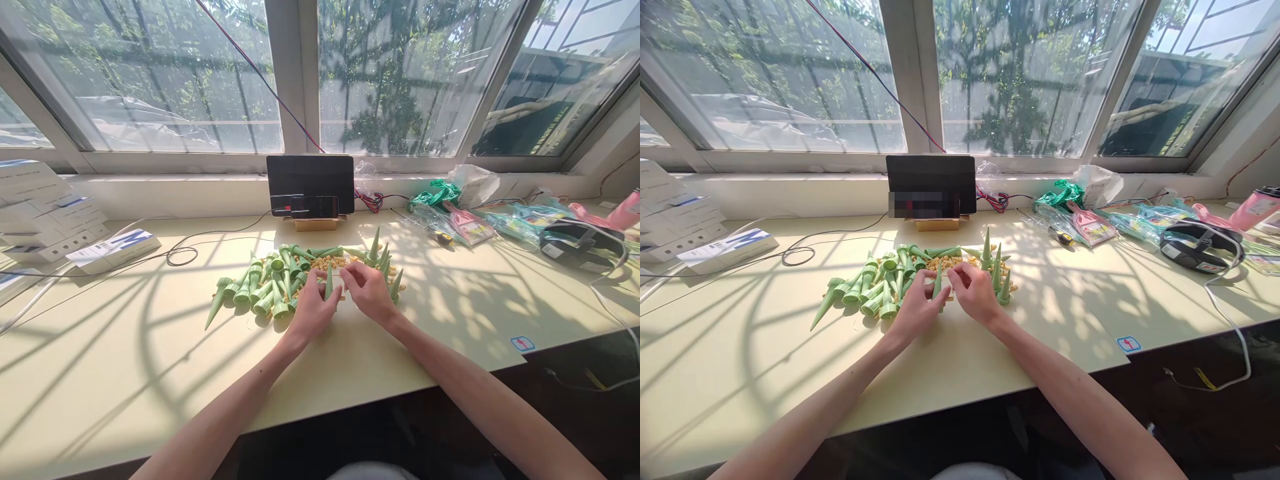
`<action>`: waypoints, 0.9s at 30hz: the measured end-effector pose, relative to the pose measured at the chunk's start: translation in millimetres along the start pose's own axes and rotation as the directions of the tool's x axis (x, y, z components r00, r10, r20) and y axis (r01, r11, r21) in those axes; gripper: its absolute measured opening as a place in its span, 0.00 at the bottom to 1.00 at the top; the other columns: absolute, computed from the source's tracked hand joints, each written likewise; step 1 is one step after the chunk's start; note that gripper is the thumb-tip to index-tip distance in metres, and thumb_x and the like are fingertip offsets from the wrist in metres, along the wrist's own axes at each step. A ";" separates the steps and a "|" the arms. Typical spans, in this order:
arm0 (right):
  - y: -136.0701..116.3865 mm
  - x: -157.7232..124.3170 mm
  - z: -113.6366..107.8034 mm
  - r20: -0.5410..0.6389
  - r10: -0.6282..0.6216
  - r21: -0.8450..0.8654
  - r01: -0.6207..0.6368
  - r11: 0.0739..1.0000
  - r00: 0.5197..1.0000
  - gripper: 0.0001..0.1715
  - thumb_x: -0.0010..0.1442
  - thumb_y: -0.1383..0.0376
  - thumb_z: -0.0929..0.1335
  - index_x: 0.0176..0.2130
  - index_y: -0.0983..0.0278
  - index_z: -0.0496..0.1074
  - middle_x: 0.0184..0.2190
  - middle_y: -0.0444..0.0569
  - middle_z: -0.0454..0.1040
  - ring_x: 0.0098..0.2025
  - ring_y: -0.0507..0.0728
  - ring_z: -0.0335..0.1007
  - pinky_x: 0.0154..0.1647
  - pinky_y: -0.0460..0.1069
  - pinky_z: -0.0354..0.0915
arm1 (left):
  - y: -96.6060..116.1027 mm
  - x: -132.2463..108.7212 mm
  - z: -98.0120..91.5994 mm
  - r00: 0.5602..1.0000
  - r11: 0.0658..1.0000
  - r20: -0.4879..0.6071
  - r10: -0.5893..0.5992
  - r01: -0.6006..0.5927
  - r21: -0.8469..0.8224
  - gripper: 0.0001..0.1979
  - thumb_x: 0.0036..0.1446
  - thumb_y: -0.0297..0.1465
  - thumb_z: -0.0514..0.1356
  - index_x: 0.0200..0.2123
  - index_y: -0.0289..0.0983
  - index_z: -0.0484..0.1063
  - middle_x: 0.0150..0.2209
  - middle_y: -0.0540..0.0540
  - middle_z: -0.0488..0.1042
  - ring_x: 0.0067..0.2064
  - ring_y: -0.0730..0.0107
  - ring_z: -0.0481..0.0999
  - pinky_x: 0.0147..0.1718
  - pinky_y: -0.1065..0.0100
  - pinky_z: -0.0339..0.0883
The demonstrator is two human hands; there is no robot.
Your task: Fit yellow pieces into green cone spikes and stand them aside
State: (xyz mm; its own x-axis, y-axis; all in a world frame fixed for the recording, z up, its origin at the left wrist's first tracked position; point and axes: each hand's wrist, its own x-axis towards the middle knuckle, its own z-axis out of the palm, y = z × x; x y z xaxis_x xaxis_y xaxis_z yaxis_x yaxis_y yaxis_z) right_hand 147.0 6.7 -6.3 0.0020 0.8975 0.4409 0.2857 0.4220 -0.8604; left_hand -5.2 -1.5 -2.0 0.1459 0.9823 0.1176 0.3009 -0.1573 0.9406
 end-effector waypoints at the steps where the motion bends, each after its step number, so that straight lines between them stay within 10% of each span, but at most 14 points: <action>1: -0.2 0.0 -0.1 0.000 0.003 0.000 -0.003 1.000 1.000 0.20 0.67 0.49 0.67 0.30 0.59 0.70 0.22 0.44 0.69 0.23 0.54 0.63 0.26 0.50 0.61 | -0.1 0.0 -0.2 1.000 1.000 0.003 -0.004 0.004 0.000 0.17 0.59 0.42 0.62 0.44 0.41 0.60 0.23 0.53 0.77 0.26 0.65 0.76 0.29 0.66 0.64; 8: -0.1 0.0 -0.1 0.020 0.045 0.051 -0.046 0.998 0.999 0.22 0.66 0.47 0.68 0.31 0.60 0.71 0.21 0.44 0.69 0.22 0.54 0.63 0.24 0.50 0.62 | -5.8 1.5 -0.2 1.000 1.000 0.007 0.017 -0.018 0.018 0.12 0.60 0.41 0.62 0.41 0.39 0.68 0.28 0.49 0.78 0.37 0.58 0.82 0.33 0.65 0.65; 27: 4.6 1.5 -0.4 0.111 0.064 0.181 -0.083 0.980 0.992 0.19 0.62 0.50 0.72 0.33 0.62 0.73 0.23 0.44 0.71 0.22 0.52 0.65 0.22 0.48 0.62 | -14.2 4.9 1.8 0.998 0.999 -0.055 0.031 -0.030 0.023 0.09 0.64 0.38 0.59 0.43 0.41 0.66 0.24 0.55 0.66 0.24 0.69 0.66 0.28 0.67 0.58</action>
State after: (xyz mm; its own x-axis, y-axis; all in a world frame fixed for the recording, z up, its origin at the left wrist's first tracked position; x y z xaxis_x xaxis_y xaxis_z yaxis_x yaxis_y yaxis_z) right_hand 148.7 9.9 -9.5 -0.0858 0.9313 0.3540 0.1066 0.3618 -0.9261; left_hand -7.1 5.4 -15.3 0.1035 0.9810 0.1639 0.3177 -0.1888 0.9292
